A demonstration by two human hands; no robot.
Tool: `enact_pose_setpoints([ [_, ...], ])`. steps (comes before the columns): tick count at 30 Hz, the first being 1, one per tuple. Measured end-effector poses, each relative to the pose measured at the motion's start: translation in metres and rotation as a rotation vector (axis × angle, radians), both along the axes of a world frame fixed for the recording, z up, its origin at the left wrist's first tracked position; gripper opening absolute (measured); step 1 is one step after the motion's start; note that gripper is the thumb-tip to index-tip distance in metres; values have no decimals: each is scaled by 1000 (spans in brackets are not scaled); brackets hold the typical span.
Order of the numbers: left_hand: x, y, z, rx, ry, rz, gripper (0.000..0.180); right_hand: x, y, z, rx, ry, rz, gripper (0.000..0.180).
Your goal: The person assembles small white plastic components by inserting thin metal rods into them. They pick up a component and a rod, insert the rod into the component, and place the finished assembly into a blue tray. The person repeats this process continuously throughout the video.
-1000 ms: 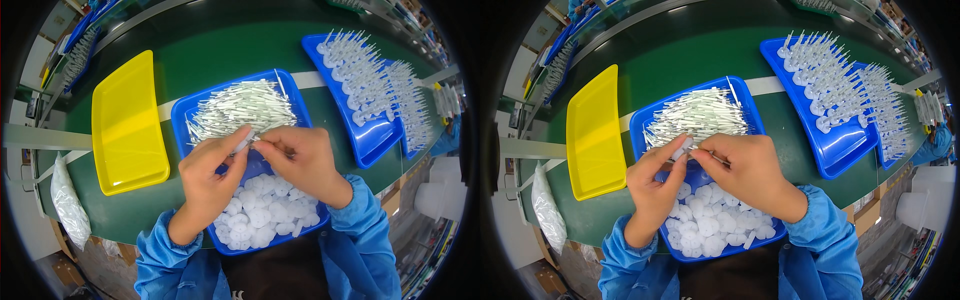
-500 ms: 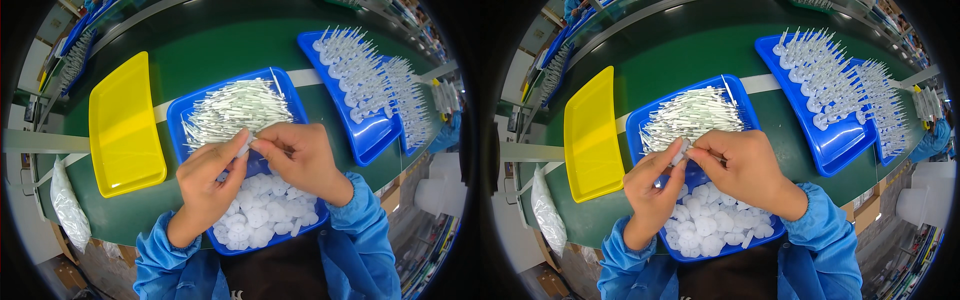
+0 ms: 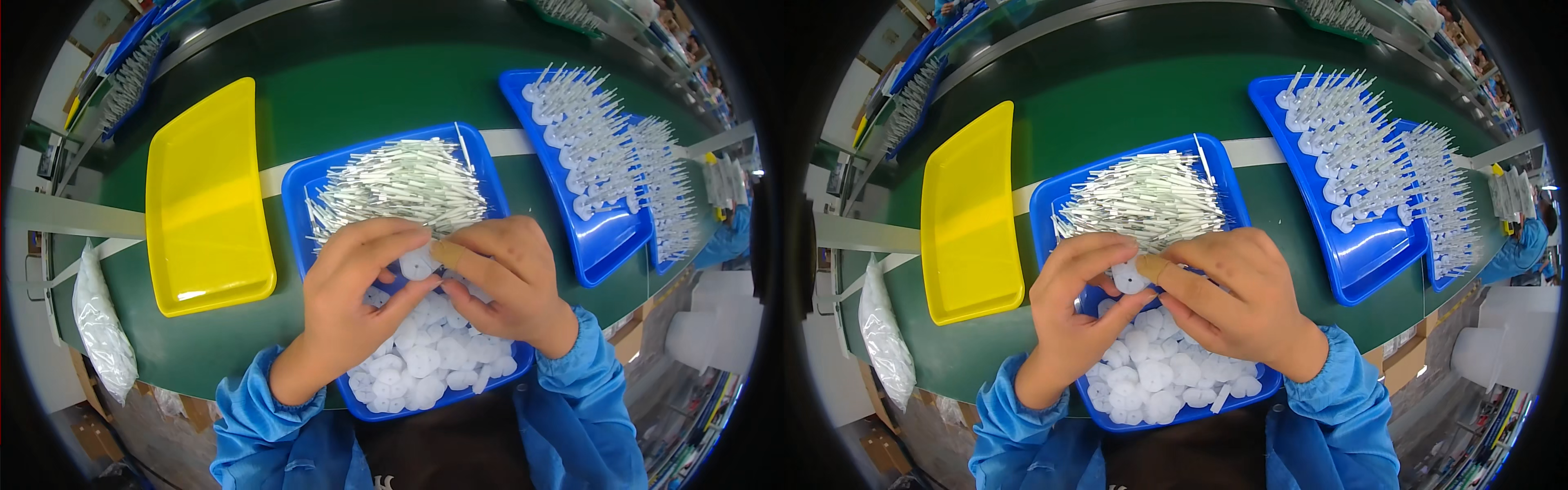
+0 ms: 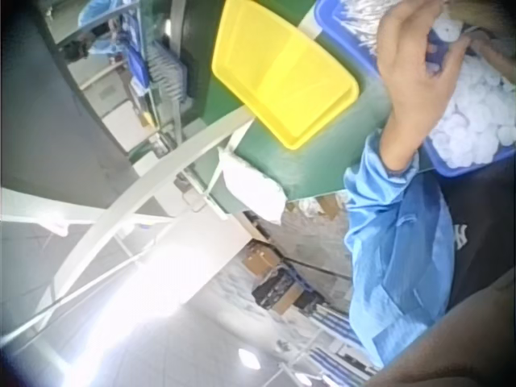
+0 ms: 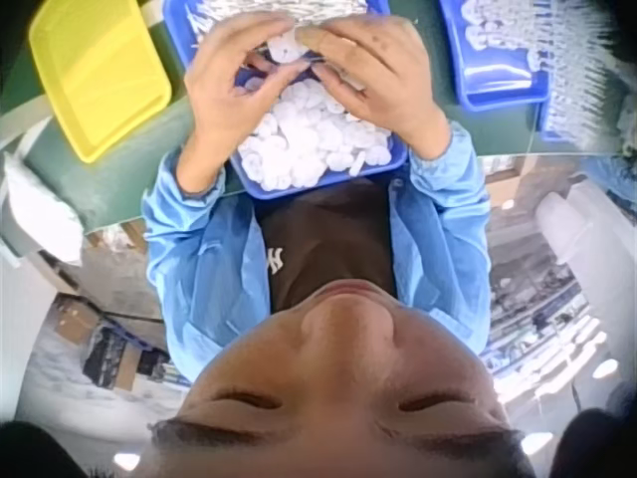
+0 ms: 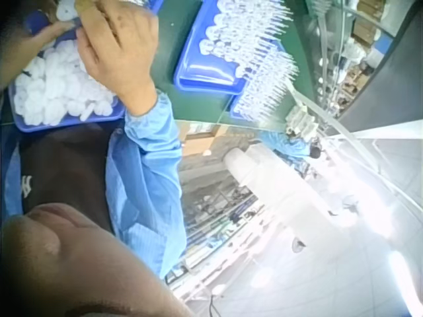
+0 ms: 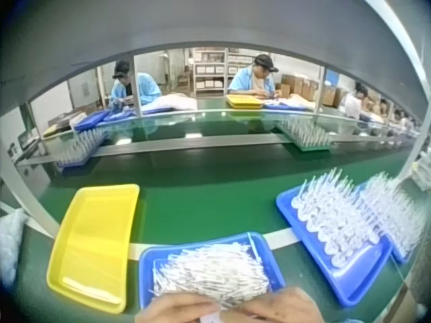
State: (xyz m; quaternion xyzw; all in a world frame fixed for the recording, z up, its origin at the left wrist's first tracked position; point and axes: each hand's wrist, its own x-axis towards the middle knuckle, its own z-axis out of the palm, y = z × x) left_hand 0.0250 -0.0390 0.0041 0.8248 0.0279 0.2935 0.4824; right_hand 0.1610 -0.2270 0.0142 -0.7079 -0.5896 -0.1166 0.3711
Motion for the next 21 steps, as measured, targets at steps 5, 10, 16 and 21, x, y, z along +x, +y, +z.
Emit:
enact_pose_setpoints([
  [5, -2, -1, 1, -19, -9, 17, 52, -1, -6, -9, 35, -26, 51, 48],
  [10, -2, -1, 2, 60, -47, -1, 52, -6, -8, -2, 53, -27, 31, 47],
  [16, -2, -6, 1, 56, -71, -29, 54, -7, -7, 0, 26, -7, -36, 48],
  [21, -4, -2, 2, 4, -53, -72, 48, 2, -13, 13, -56, -8, -129, 44],
])
